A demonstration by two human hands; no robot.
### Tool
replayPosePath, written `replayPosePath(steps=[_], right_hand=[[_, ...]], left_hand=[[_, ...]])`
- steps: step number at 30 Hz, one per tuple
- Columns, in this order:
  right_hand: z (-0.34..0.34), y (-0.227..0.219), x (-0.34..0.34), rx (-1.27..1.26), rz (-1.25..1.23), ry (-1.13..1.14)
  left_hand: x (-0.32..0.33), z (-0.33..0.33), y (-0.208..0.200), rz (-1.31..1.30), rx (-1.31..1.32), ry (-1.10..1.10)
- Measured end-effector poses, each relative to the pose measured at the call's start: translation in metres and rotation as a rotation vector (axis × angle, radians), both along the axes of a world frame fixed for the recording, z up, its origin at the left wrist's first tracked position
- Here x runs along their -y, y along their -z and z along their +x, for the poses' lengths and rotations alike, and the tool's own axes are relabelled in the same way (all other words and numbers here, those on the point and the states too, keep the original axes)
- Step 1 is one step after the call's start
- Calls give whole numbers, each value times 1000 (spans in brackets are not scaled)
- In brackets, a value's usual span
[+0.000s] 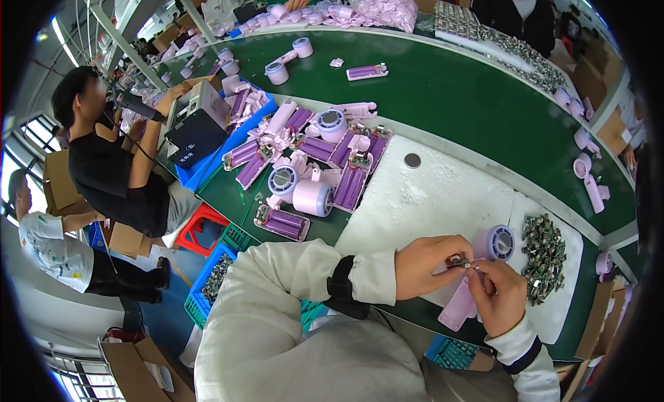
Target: Assembling small handheld electronic fans by installing batteries and PCBs into the plastic housing.
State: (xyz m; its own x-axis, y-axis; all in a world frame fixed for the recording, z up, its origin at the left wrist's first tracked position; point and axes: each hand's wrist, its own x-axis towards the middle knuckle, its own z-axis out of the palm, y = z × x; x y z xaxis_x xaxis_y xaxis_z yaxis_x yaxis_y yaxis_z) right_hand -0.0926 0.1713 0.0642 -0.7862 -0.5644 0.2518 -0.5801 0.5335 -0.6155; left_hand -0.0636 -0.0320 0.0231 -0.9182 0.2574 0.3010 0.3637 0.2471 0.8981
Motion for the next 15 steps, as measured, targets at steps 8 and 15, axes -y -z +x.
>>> replayPosePath(steps=[8, 15], right_hand=[[-1, -4, 2, -61, 58, -64], [-1, -6, 2, 5, 48, -15]], left_hand=[[6, -9, 12, 176, 181, 101], [11, -13, 5, 258, 329, 187]])
